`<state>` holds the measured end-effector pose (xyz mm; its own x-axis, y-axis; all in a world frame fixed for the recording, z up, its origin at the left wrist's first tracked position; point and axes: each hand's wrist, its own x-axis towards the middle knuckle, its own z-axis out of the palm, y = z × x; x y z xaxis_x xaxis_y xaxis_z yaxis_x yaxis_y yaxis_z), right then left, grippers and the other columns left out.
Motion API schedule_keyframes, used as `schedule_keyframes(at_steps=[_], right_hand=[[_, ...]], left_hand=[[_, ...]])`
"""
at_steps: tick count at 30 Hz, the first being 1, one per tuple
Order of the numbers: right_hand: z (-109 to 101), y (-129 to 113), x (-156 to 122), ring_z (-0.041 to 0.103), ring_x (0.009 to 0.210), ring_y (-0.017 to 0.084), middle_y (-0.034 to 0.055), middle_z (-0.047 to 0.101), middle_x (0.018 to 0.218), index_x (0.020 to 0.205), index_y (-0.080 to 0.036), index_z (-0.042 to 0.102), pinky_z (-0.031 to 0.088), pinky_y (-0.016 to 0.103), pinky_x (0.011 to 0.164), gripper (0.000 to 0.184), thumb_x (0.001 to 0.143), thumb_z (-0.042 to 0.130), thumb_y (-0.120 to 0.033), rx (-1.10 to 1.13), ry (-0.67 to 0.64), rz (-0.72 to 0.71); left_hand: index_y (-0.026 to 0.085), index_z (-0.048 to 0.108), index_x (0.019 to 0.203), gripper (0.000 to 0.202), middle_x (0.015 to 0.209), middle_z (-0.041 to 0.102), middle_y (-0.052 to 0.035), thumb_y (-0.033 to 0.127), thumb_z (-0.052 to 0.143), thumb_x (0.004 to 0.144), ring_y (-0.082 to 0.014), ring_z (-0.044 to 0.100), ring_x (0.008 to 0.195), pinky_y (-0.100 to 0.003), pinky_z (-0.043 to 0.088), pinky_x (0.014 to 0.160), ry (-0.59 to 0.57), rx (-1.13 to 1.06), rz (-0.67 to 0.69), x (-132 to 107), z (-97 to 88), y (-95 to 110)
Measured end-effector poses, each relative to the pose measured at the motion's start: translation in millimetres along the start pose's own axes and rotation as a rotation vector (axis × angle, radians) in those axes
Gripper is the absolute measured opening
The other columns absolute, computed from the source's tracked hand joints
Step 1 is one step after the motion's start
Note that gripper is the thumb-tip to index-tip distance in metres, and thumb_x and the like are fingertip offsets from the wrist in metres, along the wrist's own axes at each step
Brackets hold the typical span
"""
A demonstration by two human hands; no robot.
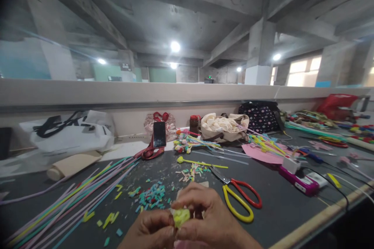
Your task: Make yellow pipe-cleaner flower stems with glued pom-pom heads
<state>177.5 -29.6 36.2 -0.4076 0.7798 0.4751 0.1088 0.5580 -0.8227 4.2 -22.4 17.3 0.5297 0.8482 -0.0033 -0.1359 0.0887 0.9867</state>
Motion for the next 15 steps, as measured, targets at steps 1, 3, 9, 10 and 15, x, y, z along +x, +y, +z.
schedule_keyframes(at_steps=[1,3,9,10,15], right_hand=[[0.7,-0.3,0.1,0.053,0.072,0.015,0.0016,0.058,0.080,0.087,-0.023,0.069,0.039,0.026,0.061,0.029,0.063,0.070,-0.040,0.006,0.004,-0.011],[1.9,-1.1,0.2,0.053,0.073,0.016,0.0014,0.059,0.079,0.086,-0.023,0.069,0.039,0.026,0.062,0.027,0.064,0.070,-0.038,0.022,0.013,-0.032],[-1.2,-4.1,0.3,0.051,0.070,0.015,0.0012,0.059,0.080,0.089,-0.023,0.067,0.038,0.025,0.059,0.033,0.063,0.068,-0.045,0.003,0.007,-0.018],[-2.5,-4.4,0.2,0.051,0.071,0.015,0.0018,0.059,0.083,0.092,-0.023,0.066,0.038,0.025,0.060,0.038,0.062,0.068,-0.047,-0.004,-0.001,-0.013],[-5.0,-4.8,0.8,0.053,0.079,0.018,0.0036,0.059,0.090,0.098,-0.023,0.065,0.040,0.029,0.068,0.042,0.063,0.068,-0.047,-0.024,-0.048,-0.041]], left_hand=[[0.015,0.063,0.042,0.026,0.045,0.051,0.0020,0.037,0.072,0.052,-0.0090,0.043,0.050,-0.021,0.028,0.054,-0.008,-0.004,-0.003,-0.1,0.2,0.0],[0.015,0.064,0.043,0.027,0.045,0.050,0.0022,0.040,0.072,0.052,-0.0086,0.041,0.049,-0.021,0.028,0.053,-0.018,-0.024,-0.012,-0.5,0.7,0.0],[0.016,0.063,0.044,0.027,0.045,0.049,0.0023,0.040,0.071,0.053,-0.0086,0.041,0.049,-0.022,0.028,0.054,-0.021,-0.017,-0.014,0.2,0.6,-0.7],[0.015,0.063,0.043,0.028,0.046,0.051,0.0020,0.040,0.071,0.053,-0.0090,0.042,0.049,-0.022,0.029,0.054,-0.013,-0.002,-0.015,0.5,0.1,-0.8],[0.015,0.061,0.044,0.031,0.046,0.051,0.0022,0.043,0.069,0.053,-0.0091,0.041,0.049,-0.022,0.028,0.053,-0.055,-0.008,-0.048,-0.1,-1.6,0.7]])
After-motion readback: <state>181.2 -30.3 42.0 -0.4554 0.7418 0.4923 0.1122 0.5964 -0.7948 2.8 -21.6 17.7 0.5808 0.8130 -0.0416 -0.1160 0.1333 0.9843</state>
